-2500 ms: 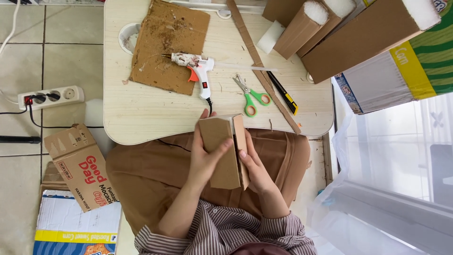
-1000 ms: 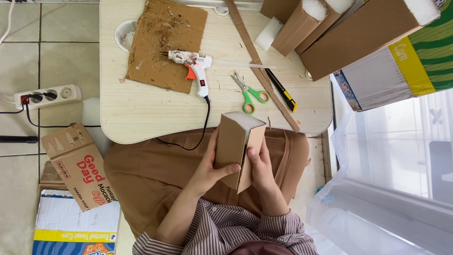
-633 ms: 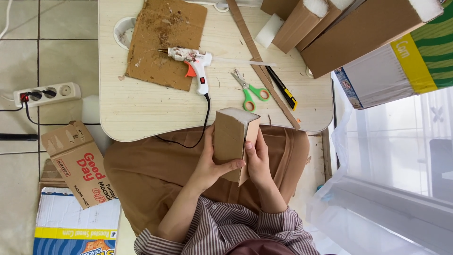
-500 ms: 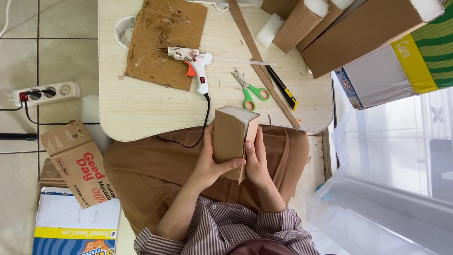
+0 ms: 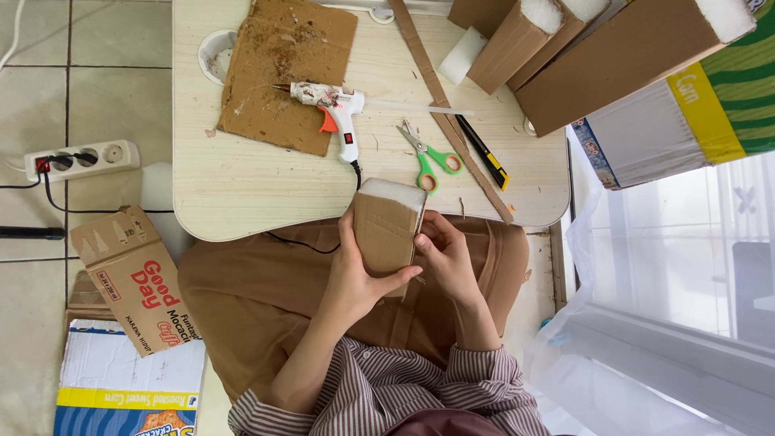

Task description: Assembling a cardboard box with foam inserts using a hot glue gun and scissors.

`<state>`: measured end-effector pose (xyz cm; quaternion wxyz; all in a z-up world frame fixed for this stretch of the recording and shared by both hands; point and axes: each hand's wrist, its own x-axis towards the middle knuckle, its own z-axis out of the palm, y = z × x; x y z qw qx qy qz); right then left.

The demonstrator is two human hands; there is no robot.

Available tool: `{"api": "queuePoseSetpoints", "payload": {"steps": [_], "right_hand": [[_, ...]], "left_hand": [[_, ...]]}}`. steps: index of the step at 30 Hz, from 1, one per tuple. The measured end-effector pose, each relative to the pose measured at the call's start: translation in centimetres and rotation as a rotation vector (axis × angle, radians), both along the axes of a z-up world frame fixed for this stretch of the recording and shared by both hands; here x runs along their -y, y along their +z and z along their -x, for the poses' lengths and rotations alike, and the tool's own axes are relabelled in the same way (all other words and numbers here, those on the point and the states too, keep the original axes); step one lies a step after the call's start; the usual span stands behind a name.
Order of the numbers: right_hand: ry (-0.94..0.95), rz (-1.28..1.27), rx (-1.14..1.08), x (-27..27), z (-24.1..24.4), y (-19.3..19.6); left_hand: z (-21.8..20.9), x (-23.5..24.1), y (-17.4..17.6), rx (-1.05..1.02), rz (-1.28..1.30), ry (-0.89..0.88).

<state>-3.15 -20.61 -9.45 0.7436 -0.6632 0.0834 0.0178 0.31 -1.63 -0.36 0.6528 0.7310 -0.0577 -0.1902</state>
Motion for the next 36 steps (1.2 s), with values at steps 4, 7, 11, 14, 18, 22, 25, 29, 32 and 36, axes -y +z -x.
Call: {"api": "queuePoseSetpoints", "payload": {"steps": [4, 7, 11, 14, 18, 22, 25, 29, 32, 36], "right_hand": [[0.04, 0.003, 0.079, -0.2, 0.1, 1.1], [0.067, 0.044, 0.135, -0.3, 0.4, 3.2], [0.114, 0.129, 0.197, -0.3, 0.4, 5.2], [0.126, 0.2, 0.23, -0.2, 0.1, 6.1], [0.083, 0.23, 0.113, -1.3, -1.1, 7.2], [0.068, 0.286, 0.076, -1.7, -2.1, 8.4], [0.042, 0.131, 0.121, -1.4, -2.0, 8.7], [-0.187, 0.138, 0.255, -1.3, -0.9, 9.5], [-0.304, 0.149, 0.326, -1.8, 0.5, 8.0], [-0.274, 0.219, 0.488, -3.0, 0.9, 7.9]], "left_hand": [[-0.3, -0.1, -1.2, 0.086, -0.035, 0.022], [-0.4, -0.5, -3.6, 0.194, -0.036, 0.011], [-0.8, -1.4, -6.4, 0.313, -0.073, -0.052], [-1.1, -1.3, -5.9, 0.298, -0.039, -0.079], [-1.1, -0.5, -4.8, 0.128, 0.095, -0.004], [-1.4, 0.5, -5.1, 0.009, 0.193, 0.101], [-1.7, 0.7, -4.5, -0.124, 0.322, 0.242], [-2.8, 0.6, -3.8, -0.445, 0.66, 0.461], [-3.4, 0.6, -4.9, -0.556, 0.804, 0.538], [-3.5, 1.0, -3.1, -0.682, 0.878, 0.64]]}}
